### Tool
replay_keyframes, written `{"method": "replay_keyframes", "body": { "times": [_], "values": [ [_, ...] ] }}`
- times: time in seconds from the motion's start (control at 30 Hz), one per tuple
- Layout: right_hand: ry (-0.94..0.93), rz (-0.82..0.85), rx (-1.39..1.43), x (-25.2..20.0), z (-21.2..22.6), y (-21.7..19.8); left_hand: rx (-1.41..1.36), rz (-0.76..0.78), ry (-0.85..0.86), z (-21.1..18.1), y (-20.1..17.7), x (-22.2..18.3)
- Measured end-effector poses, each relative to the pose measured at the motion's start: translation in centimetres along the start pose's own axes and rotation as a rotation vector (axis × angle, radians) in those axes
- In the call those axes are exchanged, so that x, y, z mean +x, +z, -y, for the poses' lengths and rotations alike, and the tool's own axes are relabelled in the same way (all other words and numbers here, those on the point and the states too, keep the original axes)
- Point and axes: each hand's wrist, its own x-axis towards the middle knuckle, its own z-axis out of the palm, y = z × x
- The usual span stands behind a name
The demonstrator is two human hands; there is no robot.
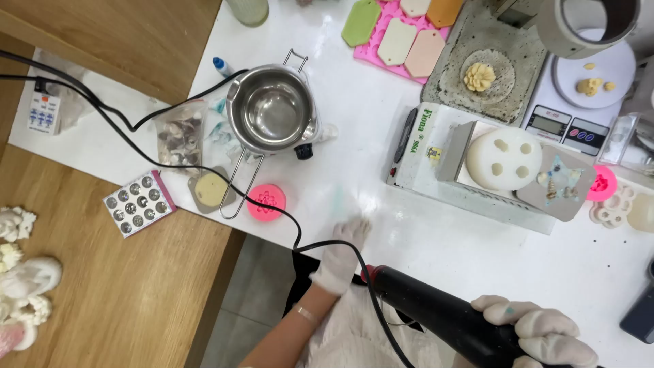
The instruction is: The person uses a heat gun to melt wax residue on a workbench and wipes it clean with a paper towel.
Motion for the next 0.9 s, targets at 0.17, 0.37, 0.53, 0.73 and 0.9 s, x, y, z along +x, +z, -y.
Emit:
{"method": "replay_keyframes", "body": {
  "times": [0.17,0.37,0.53,0.73,0.9],
  "values": [
    [0.009,0.006,-0.106,2.5,-0.3,-8.0,-0.320,-0.007,0.148,3.8,-2.1,-1.4],
    [0.426,0.316,-0.064,1.7,-2.0,-17.6,-0.311,-0.098,0.073,-0.2,0.4,6.6],
    [0.086,-0.003,-0.071,-0.6,0.6,-12.0,-0.341,0.115,0.132,-2.8,0.8,3.5],
    [0.434,0.287,-0.131,0.5,1.1,-17.6,-0.237,0.275,0.013,0.1,1.6,1.0],
    [0.190,0.139,-0.010,-2.2,1.9,-10.8,-0.292,-0.011,0.261,-8.1,5.5,6.6]
  ]
}}
